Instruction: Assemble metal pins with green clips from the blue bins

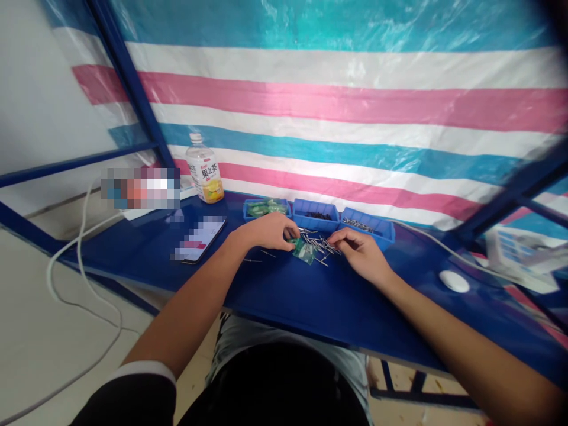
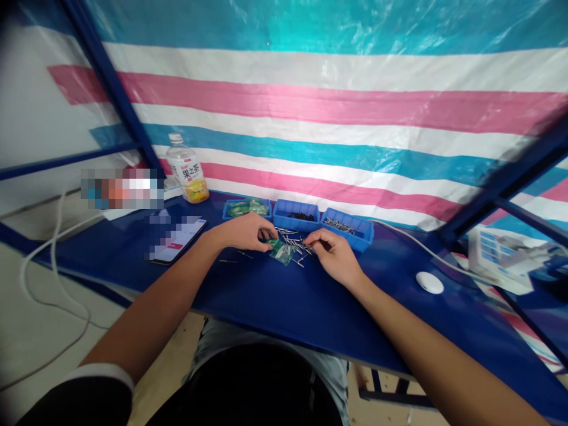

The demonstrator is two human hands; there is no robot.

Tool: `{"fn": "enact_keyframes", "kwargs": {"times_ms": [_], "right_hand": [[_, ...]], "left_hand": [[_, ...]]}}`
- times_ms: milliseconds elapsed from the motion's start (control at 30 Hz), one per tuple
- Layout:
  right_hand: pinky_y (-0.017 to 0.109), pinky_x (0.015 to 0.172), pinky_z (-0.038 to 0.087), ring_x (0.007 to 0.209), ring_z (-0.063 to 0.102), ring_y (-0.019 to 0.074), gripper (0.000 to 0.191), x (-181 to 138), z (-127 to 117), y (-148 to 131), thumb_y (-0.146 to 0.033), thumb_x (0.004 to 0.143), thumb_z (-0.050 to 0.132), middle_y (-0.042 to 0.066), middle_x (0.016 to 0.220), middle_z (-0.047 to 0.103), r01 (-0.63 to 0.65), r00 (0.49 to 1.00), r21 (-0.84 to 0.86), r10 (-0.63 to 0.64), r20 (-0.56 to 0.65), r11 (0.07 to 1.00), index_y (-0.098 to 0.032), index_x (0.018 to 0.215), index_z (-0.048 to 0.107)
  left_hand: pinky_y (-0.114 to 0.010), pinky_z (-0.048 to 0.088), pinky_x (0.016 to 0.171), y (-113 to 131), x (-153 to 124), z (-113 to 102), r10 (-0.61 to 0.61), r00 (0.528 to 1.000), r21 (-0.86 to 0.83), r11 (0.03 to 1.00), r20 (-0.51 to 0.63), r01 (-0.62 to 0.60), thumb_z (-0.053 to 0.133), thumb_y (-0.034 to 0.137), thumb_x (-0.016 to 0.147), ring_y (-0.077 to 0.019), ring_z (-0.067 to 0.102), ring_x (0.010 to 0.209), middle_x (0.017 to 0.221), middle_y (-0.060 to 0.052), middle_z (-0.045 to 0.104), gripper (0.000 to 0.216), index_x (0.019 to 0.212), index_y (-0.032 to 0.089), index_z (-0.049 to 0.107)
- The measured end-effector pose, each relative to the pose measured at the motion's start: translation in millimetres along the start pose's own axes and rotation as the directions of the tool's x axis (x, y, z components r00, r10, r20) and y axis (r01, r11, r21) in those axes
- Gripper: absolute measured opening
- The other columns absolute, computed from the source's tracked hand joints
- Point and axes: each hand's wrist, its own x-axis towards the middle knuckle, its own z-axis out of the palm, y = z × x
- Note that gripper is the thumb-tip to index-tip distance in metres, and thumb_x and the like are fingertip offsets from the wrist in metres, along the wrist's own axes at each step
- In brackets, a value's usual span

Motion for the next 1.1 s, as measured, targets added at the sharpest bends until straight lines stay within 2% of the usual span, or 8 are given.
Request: {"fn": "enact_keyframes", "kwargs": {"times_ms": [233,367,467,533,667,867,967,1100], "right_hand": [[0.039,0.081,0.055,0.088,0.07,0.0233,0.02,1,0,3,-0.034,0.098,0.061,0.005,0.101,0.078,0.052,0.999,-0.065,-0.052,-0.007,0.997,-0.027,0.093,0.079],[0.04,0.08,0.059,0.09,0.072,0.0247,0.022,1,5,3,-0.041,0.101,0.062,0.007,0.102,0.079,0.035,0.999,-0.067,-0.037,-0.035,0.997,-0.026,0.1,0.078],[0.042,0.086,0.062,0.098,0.074,0.0262,0.029,2,10,-1,-0.048,0.098,0.072,0.008,0.113,0.079,0.033,0.996,0.003,-0.032,-0.085,0.999,-0.027,0.117,0.074],[0.043,0.091,0.062,0.104,0.074,0.0266,0.04,3,13,-3,-0.048,0.093,0.08,0.009,0.118,0.078,0.054,0.995,0.084,-0.047,-0.085,0.995,-0.027,0.126,0.071],[0.041,0.089,0.063,0.094,0.076,0.0237,0.04,6,13,-2,-0.05,0.086,0.088,0.006,0.104,0.08,0.037,0.995,0.231,-0.015,-0.099,0.972,-0.027,0.115,0.072],[0.031,0.066,0.056,0.07,0.066,0.0173,0.043,7,9,-3,-0.056,0.078,0.093,0.001,0.081,0.072,-0.038,0.988,0.263,0.075,-0.133,0.964,-0.024,0.095,0.071],[0.029,0.061,0.053,0.067,0.063,0.016,0.044,6,10,-8,-0.059,0.077,0.092,0.0,0.079,0.07,-0.038,0.985,0.246,0.077,-0.153,0.969,-0.024,0.092,0.07],[0.03,0.065,0.056,0.072,0.066,0.0173,0.044,4,15,-13,-0.056,0.074,0.095,0.001,0.085,0.072,-0.007,0.983,0.256,0.054,-0.176,0.967,-0.025,0.095,0.071]], "left_hand": [[-0.031,0.062,0.077,-10,2,2,-0.026,0.999,-0.081,0.996,-0.029,0.024,0.079,0.014,0.072,-0.0205,0.078,0.082,0.09,-0.006,0.082,0.032,0.104,0.018,0.083],[-0.034,0.064,0.087,-7,4,0,0.009,0.99,-0.09,0.996,-0.14,-0.022,0.075,0.011,0.076,-0.0195,0.078,0.091,0.103,-0.007,0.083,0.039,0.114,0.017,0.08],[-0.036,0.064,0.094,4,8,6,0.044,0.961,-0.229,0.967,-0.273,-0.11,0.074,0.017,0.084,-0.0197,0.079,0.099,0.114,-0.011,0.082,0.037,0.121,0.017,0.077],[-0.036,0.063,0.096,12,11,14,0.062,0.954,-0.365,0.915,-0.294,-0.172,0.073,0.02,0.089,-0.0209,0.079,0.105,0.12,-0.013,0.08,0.037,0.126,0.017,0.073],[-0.035,0.062,0.093,22,17,31,0.075,0.972,-0.543,0.818,-0.224,-0.188,0.077,0.025,0.092,-0.0219,0.079,0.106,0.126,-0.015,0.077,0.04,0.131,0.016,0.069],[-0.037,0.06,0.095,21,20,40,0.043,0.974,-0.565,0.808,-0.222,-0.165,0.071,0.025,0.097,-0.0211,0.077,0.105,0.12,-0.013,0.078,0.032,0.127,0.016,0.072],[-0.039,0.059,0.101,21,21,42,0.071,0.967,-0.544,0.815,-0.246,-0.199,0.078,0.028,0.092,-0.0233,0.076,0.112,0.117,-0.013,0.079,0.038,0.128,0.015,0.073],[-0.038,0.06,0.096,23,22,45,0.057,0.963,-0.525,0.829,-0.264,-0.193,0.084,0.032,0.089,-0.0221,0.078,0.101,0.108,-0.013,0.08,0.042,0.126,0.015,0.073]]}}
